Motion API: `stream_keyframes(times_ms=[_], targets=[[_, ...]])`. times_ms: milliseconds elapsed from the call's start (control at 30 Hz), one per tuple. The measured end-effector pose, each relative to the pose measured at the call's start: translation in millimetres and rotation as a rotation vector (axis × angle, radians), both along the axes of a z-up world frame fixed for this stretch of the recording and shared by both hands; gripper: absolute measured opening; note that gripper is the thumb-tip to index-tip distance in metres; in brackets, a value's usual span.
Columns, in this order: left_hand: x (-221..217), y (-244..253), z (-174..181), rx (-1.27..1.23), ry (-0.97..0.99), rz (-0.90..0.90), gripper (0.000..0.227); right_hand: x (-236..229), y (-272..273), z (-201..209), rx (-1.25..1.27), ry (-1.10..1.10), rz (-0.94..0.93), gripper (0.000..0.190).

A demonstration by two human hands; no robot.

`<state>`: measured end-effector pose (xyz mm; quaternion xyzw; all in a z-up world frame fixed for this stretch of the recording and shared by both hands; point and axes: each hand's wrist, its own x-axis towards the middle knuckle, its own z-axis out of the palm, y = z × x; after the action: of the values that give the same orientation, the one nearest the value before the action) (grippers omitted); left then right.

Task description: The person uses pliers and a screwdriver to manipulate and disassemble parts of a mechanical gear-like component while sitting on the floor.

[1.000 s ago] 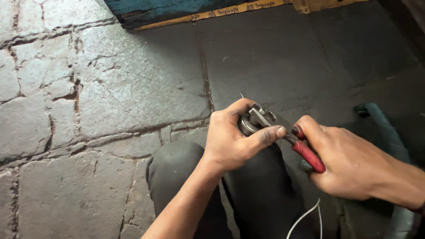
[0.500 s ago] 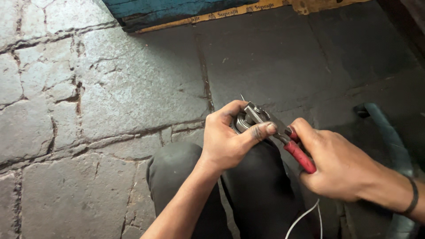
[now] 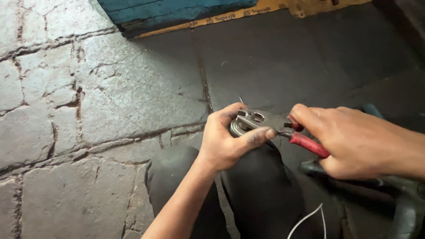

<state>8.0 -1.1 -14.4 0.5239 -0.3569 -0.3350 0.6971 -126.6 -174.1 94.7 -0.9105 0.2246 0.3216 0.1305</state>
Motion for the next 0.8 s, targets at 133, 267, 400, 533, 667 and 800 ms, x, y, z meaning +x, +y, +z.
stream_keyframes(times_ms=[133,267,400,533,667,800], targets=[[0,-3,3,0.004,-0.183,0.151,0.051,-1,8,0,0.01,-0.008,-0.035,0.057],[-24,-1,6,0.139,-0.575,0.538,0.062,-4,25,-7,0.096,-0.024,-0.199,0.055],[-43,-2,5,0.363,-0.696,0.649,0.069,-7,29,-6,0.142,0.171,-0.418,0.056],[-34,-6,7,0.281,-0.522,0.63,0.044,-11,31,-12,0.117,0.025,-0.321,0.051],[-27,-7,12,0.188,-0.44,0.539,0.043,-23,35,-31,0.13,-0.282,-0.23,0.049],[-27,-4,12,0.201,-0.388,0.483,0.043,-32,42,-45,0.173,-0.314,-0.274,0.046]])
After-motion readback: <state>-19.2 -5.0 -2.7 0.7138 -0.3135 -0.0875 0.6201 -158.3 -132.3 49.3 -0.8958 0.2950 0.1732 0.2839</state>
